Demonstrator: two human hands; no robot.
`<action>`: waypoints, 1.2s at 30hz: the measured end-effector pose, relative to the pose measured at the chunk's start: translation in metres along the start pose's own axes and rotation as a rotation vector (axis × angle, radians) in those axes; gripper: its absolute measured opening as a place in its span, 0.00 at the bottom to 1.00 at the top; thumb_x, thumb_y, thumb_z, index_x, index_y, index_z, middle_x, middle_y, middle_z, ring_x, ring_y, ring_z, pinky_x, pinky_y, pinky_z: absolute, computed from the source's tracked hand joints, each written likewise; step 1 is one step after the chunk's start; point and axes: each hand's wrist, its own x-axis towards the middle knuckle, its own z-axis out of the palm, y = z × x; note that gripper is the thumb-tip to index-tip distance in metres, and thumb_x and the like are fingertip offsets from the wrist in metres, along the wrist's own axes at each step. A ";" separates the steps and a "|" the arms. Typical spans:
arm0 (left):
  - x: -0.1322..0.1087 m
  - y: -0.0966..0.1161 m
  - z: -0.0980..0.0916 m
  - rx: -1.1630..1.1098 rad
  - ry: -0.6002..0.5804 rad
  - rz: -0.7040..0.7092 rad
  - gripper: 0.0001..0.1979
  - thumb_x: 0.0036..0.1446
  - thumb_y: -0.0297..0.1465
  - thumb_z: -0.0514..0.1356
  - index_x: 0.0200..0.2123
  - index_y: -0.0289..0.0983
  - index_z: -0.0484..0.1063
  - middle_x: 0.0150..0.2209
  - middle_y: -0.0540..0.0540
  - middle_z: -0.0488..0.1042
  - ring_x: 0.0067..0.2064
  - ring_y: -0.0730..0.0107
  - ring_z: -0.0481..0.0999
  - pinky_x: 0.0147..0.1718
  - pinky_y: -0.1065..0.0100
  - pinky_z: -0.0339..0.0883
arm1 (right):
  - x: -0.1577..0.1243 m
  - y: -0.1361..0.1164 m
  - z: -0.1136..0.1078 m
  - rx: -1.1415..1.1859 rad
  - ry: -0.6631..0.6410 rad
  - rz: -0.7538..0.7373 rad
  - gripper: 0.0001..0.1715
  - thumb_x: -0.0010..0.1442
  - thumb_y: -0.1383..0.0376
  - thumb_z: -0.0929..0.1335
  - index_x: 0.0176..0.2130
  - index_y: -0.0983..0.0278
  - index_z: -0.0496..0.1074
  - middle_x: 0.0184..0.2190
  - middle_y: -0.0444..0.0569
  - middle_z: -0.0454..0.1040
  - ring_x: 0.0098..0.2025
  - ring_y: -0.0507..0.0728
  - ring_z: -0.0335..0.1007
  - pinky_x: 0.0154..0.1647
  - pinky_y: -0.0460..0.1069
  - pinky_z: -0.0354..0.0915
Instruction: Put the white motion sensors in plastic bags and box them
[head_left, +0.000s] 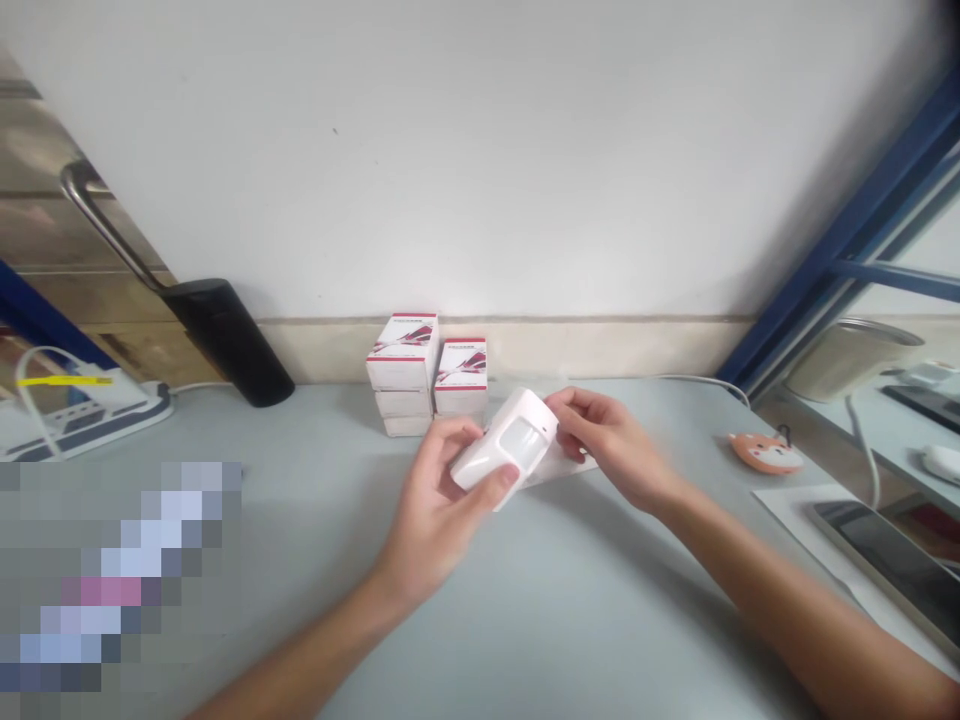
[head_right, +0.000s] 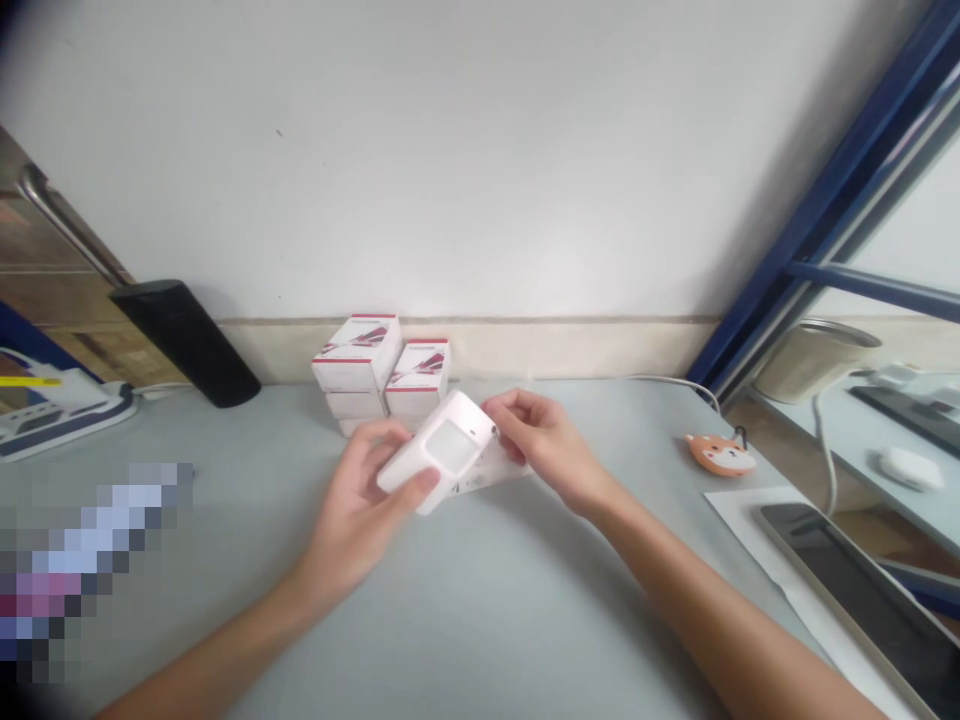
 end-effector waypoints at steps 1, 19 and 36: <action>0.000 0.001 0.000 0.005 0.004 0.014 0.17 0.61 0.39 0.70 0.45 0.46 0.65 0.40 0.53 0.74 0.34 0.74 0.70 0.30 0.74 0.66 | -0.001 -0.001 0.001 0.005 0.005 -0.004 0.23 0.65 0.45 0.72 0.36 0.62 0.75 0.23 0.40 0.62 0.26 0.50 0.53 0.28 0.49 0.49; 0.006 0.021 -0.002 -0.004 -0.105 -0.127 0.22 0.59 0.41 0.71 0.49 0.44 0.65 0.46 0.48 0.80 0.36 0.71 0.77 0.31 0.72 0.72 | 0.019 0.019 -0.018 0.187 0.217 -0.118 0.14 0.57 0.58 0.75 0.27 0.61 0.71 0.27 0.44 0.71 0.26 0.51 0.56 0.27 0.50 0.50; -0.018 0.013 0.023 -0.242 -0.136 -0.398 0.18 0.60 0.42 0.71 0.44 0.43 0.66 0.52 0.47 0.77 0.44 0.61 0.84 0.48 0.58 0.75 | 0.052 0.040 -0.132 0.383 0.562 -0.106 0.19 0.53 0.53 0.76 0.31 0.60 0.66 0.28 0.41 0.65 0.26 0.49 0.56 0.23 0.46 0.52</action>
